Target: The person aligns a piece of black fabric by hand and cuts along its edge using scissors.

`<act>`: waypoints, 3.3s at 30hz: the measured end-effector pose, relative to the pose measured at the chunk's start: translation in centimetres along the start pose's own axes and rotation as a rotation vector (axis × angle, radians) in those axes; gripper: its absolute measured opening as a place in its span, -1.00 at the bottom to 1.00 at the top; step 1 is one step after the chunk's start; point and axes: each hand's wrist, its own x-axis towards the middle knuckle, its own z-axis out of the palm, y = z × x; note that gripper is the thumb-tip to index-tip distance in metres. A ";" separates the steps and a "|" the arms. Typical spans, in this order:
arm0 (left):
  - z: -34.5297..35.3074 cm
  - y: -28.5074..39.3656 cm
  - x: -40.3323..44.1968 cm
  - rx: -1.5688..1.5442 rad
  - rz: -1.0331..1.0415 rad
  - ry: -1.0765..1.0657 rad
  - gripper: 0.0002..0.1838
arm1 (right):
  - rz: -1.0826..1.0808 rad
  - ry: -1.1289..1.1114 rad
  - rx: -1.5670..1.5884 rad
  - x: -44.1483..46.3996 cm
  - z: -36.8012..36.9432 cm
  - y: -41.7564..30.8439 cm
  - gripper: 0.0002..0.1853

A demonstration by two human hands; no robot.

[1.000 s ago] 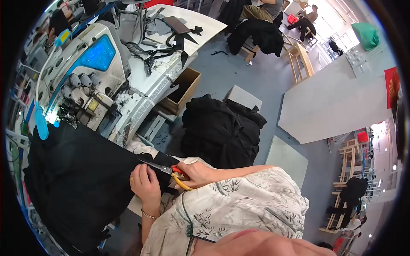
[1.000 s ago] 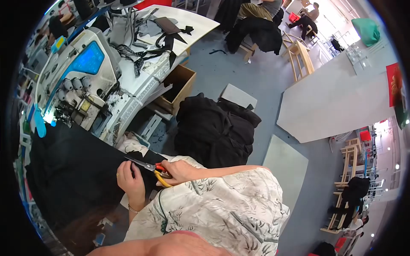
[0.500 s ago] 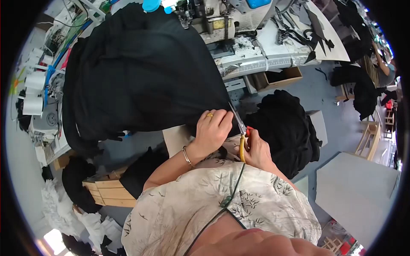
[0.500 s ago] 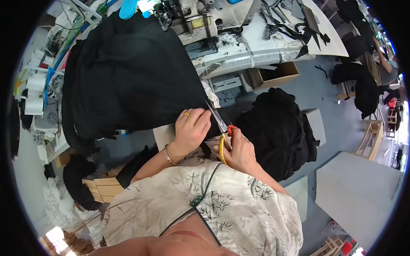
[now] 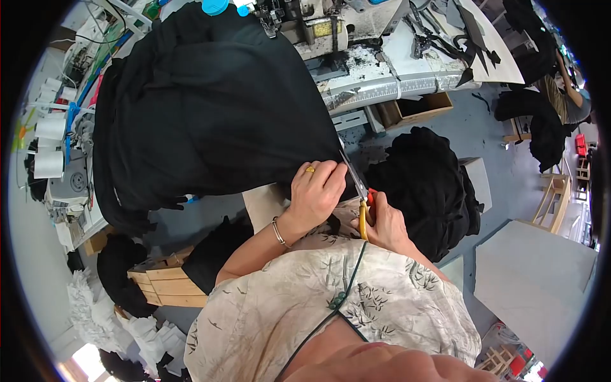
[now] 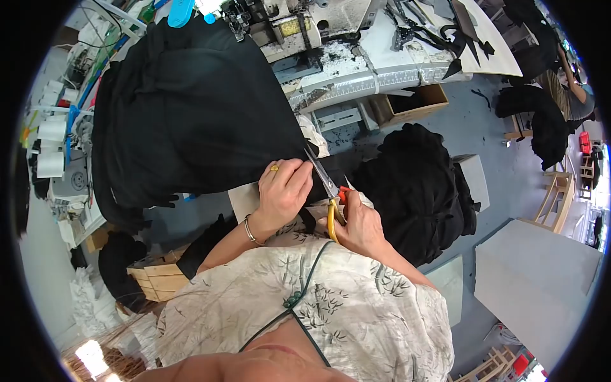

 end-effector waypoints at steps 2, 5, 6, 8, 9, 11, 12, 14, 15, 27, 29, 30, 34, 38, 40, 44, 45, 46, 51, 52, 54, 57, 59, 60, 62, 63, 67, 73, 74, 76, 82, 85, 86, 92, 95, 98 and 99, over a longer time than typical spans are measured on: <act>-0.1 0.0 0.0 0.002 0.001 -0.001 -0.76 | -0.002 0.003 0.014 -0.1 0.1 0.0 -0.32; -0.1 0.1 0.0 0.003 0.002 0.001 -0.76 | -0.001 0.015 0.017 -0.3 0.4 0.6 -0.34; -0.1 0.1 -0.1 0.003 0.002 0.002 -0.76 | 0.001 0.021 0.014 -0.4 0.5 0.9 -0.34; -0.1 0.1 -0.2 0.000 0.004 -0.004 -0.76 | -0.008 0.035 0.016 -0.8 0.7 1.5 -0.34; -0.1 0.0 -0.2 -0.001 0.006 -0.006 -0.76 | -0.014 0.043 0.016 -0.8 0.7 1.6 -0.35; -0.2 0.1 -0.2 0.001 0.010 -0.010 -0.75 | -0.002 0.024 -0.009 -0.6 0.3 1.1 -0.34; -0.2 0.1 -0.2 0.003 0.012 -0.012 -0.74 | 0.003 0.014 -0.021 -0.5 0.0 0.8 -0.34; -0.1 0.0 -0.3 0.005 0.016 -0.018 -0.73 | -0.030 0.032 -0.055 -0.1 -0.2 0.4 -0.35; -0.1 0.0 -0.3 0.006 0.018 -0.022 -0.72 | -0.046 0.042 -0.073 0.1 -0.3 0.1 -0.34; -0.2 -0.1 -0.6 -0.015 0.030 -0.013 -0.70 | -0.074 0.071 -0.015 0.3 0.2 0.6 -0.47; 0.0 -0.2 -0.8 -0.005 0.042 -0.013 -0.68 | -0.080 0.079 -0.007 0.2 0.2 0.4 -0.48; 0.1 -0.3 -0.8 -0.001 0.049 -0.012 -0.68 | -0.083 0.085 -0.004 0.3 0.1 0.4 -0.48; 0.0 -0.1 -0.6 -0.027 0.038 -0.018 -0.72 | -0.115 0.094 -0.046 1.4 -0.5 -0.3 -0.47; -0.2 0.1 -0.6 -0.034 0.025 -0.007 -0.72 | -0.125 0.122 -0.061 1.9 -0.6 -0.7 -0.46; -0.3 0.1 -0.7 -0.038 0.026 -0.007 -0.72 | -0.069 0.068 -0.039 1.8 -0.5 -0.7 -0.46; -0.2 0.0 -0.7 -0.053 0.033 -0.007 -0.71 | -0.060 0.074 0.057 1.2 0.3 0.0 -0.47; -0.4 0.1 -0.6 -0.050 0.031 -0.019 -0.71 | -0.069 0.070 0.077 1.2 0.4 0.2 -0.47; -0.4 -0.1 -0.6 -0.047 0.031 -0.015 -0.71 | -0.087 0.073 0.095 1.6 0.4 0.2 -0.47; -0.3 -0.2 -0.8 -0.061 0.026 0.008 -0.71 | -0.105 0.046 0.073 3.0 -0.6 -1.5 -0.48; -0.3 -0.2 -0.9 -0.060 0.022 0.014 -0.71 | -0.105 0.045 0.072 3.2 -0.5 -1.6 -0.48; -0.4 -0.2 -1.0 -0.064 0.021 0.010 -0.71 | -0.098 0.047 0.084 3.3 0.0 -1.4 -0.48; -0.4 -0.2 -1.1 -0.069 0.017 0.003 -0.72 | -0.070 0.044 0.118 2.8 0.7 -0.7 -0.49; -0.3 -0.3 -1.1 -0.073 0.018 0.003 -0.72 | -0.053 0.030 0.137 2.8 0.6 -0.6 -0.49; -0.2 -0.4 -1.2 -0.076 0.018 0.006 -0.72 | -0.072 0.027 0.142 2.8 0.5 -0.7 -0.48; -0.2 -0.4 -1.2 -0.101 0.008 0.002 -0.71 | -0.108 0.017 0.149 3.3 -0.1 -0.9 -0.48; -0.3 -0.5 -1.2 -0.121 0.000 -0.003 -0.71 | -0.113 0.022 0.130 3.6 -0.2 -1.0 -0.48; -0.7 -0.4 -1.0 -0.176 -0.037 -0.034 -0.69 | -0.135 0.030 0.078 4.5 -0.8 -1.8 -0.49; -0.7 -0.4 -1.1 -0.173 -0.034 -0.033 -0.67 | -0.133 0.050 0.163 4.2 0.0 -1.3 -0.49; -0.8 -0.4 -1.1 -0.172 -0.035 -0.042 -0.67 | -0.131 0.052 0.174 4.1 0.0 -1.3 -0.49; -0.8 -0.4 -1.0 -0.171 -0.031 -0.061 -0.67 | -0.153 0.034 0.156 4.4 -0.4 -1.4 -0.48; -0.8 -0.4 -1.2 -0.180 -0.042 -0.069 -0.66 | -0.165 0.005 0.132 5.7 -1.3 -2.4 -0.46; -0.8 -0.4 -1.1 -0.176 -0.043 -0.065 -0.69 | -0.193 0.038 0.161 5.9 -1.2 -2.5 -0.47; -0.8 -0.3 -1.2 -0.171 -0.046 -0.063 -0.69 | -0.191 0.036 0.175 5.6 -1.1 -2.4 -0.47; -0.7 -0.3 -1.3 -0.158 -0.032 -0.050 -0.72 | -0.181 0.042 0.152 5.9 -1.4 -2.3 -0.49; -0.6 -0.5 -1.4 -0.157 -0.027 -0.031 -0.76 | -0.173 0.024 0.126 6.6 -1.7 -3.0 -0.49; -0.8 -0.5 -1.4 -0.144 -0.005 -0.042 -0.80 | -0.199 0.011 0.144 7.0 -2.6 -3.9 -0.49; -0.8 -0.5 -1.4 -0.143 -0.008 -0.034 -0.81 | -0.194 0.008 0.155 7.1 -2.6 -3.9 -0.49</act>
